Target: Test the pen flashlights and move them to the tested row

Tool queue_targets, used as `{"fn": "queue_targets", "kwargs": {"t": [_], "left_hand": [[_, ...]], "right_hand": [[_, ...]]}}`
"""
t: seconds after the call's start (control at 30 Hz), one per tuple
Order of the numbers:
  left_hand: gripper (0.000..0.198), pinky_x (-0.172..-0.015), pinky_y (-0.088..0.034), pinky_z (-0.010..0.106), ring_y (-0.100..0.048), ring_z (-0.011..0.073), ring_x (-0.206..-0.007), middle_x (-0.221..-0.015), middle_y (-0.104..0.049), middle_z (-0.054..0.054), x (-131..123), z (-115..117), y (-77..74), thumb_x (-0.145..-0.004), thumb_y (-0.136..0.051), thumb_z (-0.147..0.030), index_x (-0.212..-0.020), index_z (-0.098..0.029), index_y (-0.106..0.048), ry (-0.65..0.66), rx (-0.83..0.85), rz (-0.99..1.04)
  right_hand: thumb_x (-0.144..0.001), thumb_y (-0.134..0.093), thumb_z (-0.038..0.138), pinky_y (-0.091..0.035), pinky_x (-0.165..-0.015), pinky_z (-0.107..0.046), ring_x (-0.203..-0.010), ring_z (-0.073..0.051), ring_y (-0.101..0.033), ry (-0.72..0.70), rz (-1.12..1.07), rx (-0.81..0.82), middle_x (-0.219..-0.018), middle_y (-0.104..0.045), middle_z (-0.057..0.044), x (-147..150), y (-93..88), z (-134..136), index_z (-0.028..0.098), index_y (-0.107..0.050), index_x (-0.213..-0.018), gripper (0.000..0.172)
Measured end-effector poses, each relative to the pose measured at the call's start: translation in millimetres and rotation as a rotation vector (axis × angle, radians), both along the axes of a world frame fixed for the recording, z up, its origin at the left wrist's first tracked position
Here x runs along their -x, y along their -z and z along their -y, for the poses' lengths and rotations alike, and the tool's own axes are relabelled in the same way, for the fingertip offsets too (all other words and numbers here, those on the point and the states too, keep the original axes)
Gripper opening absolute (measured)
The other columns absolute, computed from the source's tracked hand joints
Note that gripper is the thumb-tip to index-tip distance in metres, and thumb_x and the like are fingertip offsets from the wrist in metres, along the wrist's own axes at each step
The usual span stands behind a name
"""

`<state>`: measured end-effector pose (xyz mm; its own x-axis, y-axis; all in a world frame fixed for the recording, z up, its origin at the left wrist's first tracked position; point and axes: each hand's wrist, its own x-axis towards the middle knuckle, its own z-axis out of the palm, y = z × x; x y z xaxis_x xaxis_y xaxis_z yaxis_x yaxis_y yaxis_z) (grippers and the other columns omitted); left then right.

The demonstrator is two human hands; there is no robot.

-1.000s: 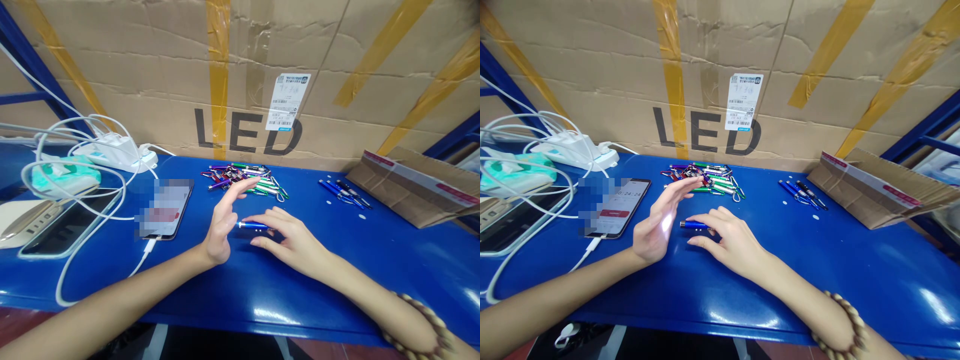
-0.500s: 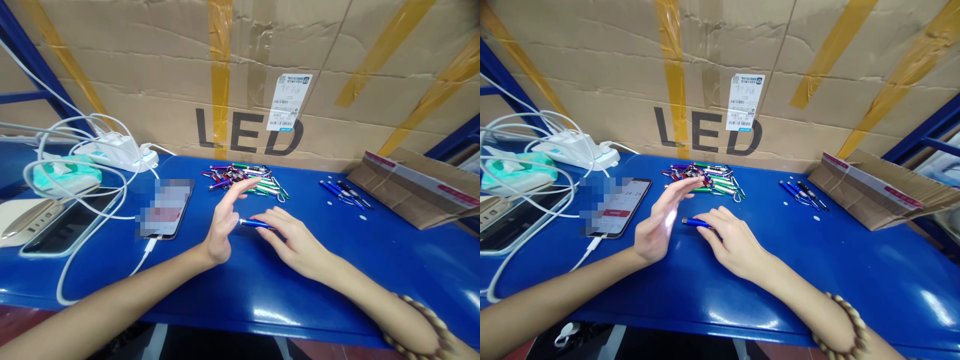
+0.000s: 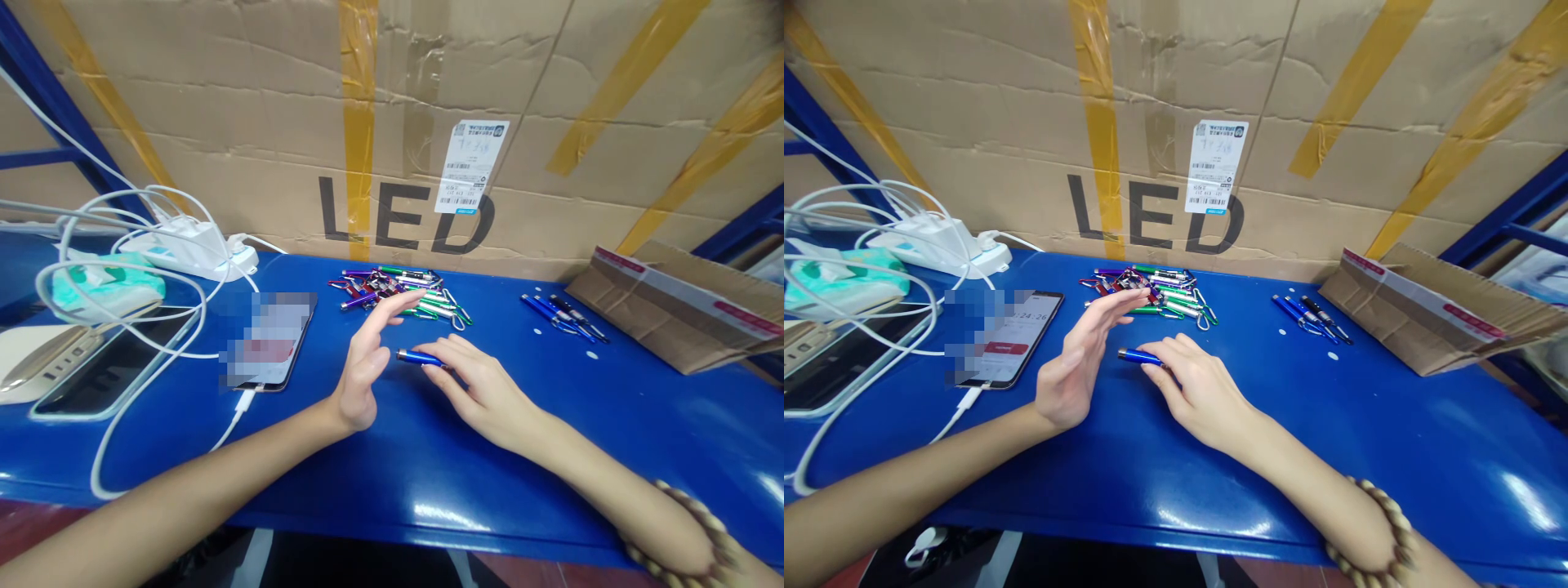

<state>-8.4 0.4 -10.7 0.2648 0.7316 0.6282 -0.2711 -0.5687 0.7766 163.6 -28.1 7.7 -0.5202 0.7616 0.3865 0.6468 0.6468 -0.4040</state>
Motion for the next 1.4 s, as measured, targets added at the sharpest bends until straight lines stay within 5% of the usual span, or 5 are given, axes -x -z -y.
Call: {"fn": "queue_targets", "kwargs": {"t": [1.4], "left_hand": [[0.06,-0.101,-0.031,0.046,-0.042,0.0359,-0.13,-0.139,-0.052,0.009,0.0,0.8,-1.0,-0.079,-0.038,-0.047,-0.13,-0.019,-0.051,-0.006,0.007,-0.001]], "right_hand": [[-0.097,-0.045,0.025,-0.05,-0.071,-0.034,-0.082,-0.02,-0.057,-0.007,0.018,0.051,-0.091,-0.067,-0.006,1.3,-2.0,2.0,0.019,-0.062,-0.11,0.022]]}}
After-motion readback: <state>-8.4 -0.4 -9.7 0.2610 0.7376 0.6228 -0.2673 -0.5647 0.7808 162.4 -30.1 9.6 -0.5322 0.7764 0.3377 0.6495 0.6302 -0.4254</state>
